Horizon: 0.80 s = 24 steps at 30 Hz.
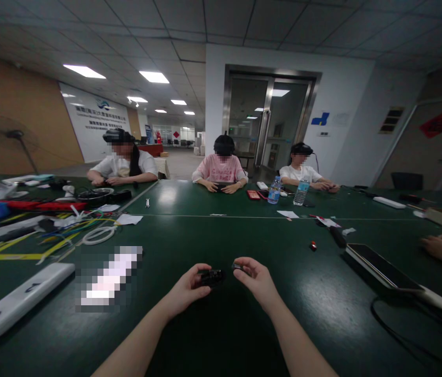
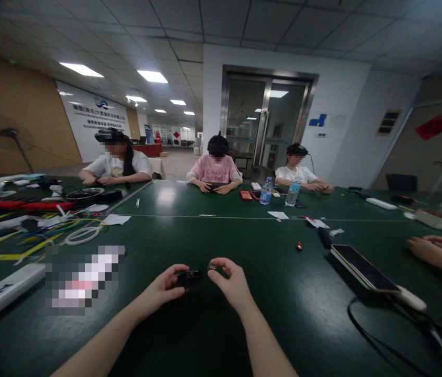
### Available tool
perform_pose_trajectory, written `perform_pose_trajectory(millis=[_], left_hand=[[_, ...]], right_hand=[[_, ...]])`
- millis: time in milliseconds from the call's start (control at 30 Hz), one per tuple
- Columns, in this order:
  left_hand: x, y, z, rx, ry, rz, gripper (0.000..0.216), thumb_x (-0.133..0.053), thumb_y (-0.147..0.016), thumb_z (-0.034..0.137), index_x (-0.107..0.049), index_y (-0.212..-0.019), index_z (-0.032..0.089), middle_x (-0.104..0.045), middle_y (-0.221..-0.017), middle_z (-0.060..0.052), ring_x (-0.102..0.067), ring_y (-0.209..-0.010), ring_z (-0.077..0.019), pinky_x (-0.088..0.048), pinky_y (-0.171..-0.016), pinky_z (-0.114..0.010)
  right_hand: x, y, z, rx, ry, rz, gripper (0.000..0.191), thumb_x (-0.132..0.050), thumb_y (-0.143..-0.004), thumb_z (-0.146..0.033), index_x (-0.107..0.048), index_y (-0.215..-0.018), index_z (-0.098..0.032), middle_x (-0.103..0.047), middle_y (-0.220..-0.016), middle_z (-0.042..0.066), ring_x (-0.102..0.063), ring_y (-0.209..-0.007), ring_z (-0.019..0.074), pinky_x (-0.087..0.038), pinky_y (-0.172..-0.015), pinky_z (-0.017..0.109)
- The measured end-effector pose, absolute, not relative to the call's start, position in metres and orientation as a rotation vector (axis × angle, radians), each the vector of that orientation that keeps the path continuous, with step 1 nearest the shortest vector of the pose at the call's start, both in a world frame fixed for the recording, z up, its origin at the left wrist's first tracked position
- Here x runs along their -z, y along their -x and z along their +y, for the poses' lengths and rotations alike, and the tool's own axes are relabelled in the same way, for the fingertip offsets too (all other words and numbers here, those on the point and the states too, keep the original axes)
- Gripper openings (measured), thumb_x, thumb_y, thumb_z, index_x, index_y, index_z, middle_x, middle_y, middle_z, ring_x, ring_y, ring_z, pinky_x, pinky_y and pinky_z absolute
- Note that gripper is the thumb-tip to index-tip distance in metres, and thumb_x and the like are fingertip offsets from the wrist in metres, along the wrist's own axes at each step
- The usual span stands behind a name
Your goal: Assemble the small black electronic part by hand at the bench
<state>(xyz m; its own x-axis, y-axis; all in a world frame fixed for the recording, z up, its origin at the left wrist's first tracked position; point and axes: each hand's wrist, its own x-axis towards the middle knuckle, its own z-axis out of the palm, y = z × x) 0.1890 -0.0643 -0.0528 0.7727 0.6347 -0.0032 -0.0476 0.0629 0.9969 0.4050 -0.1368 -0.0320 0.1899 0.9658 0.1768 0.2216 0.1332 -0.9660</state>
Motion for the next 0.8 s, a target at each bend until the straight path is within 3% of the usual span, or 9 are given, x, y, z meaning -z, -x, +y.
perform_pose_trajectory(millis=[367, 800], left_hand=[[0.056, -0.19, -0.064, -0.558, -1.442, 0.483, 0.045, -0.066, -0.075, 0.023, -0.043, -0.114, 0.024, -0.061, -0.101, -0.003, -0.058, -0.093, -0.0205, -0.041, -0.082, -0.036], [0.057, -0.189, -0.063, -0.527, -1.45, 0.519, 0.044, -0.066, -0.075, 0.023, -0.043, -0.113, 0.022, -0.062, -0.1, -0.004, -0.059, -0.088, -0.0183, -0.042, -0.075, -0.031]], right_hand=[[0.032, -0.378, -0.139, -0.869, 1.356, -1.457, 0.022, -0.068, -0.068, -0.028, -0.066, -0.09, -0.024, -0.055, -0.115, 0.003, -0.05, -0.111, 0.0219, -0.035, -0.099, 0.041], [0.037, -0.372, -0.139, -0.865, 1.412, -1.564, 0.023, -0.066, -0.069, -0.028, -0.065, -0.092, -0.028, -0.059, -0.105, 0.0, -0.053, -0.103, 0.0213, -0.04, -0.093, 0.039]])
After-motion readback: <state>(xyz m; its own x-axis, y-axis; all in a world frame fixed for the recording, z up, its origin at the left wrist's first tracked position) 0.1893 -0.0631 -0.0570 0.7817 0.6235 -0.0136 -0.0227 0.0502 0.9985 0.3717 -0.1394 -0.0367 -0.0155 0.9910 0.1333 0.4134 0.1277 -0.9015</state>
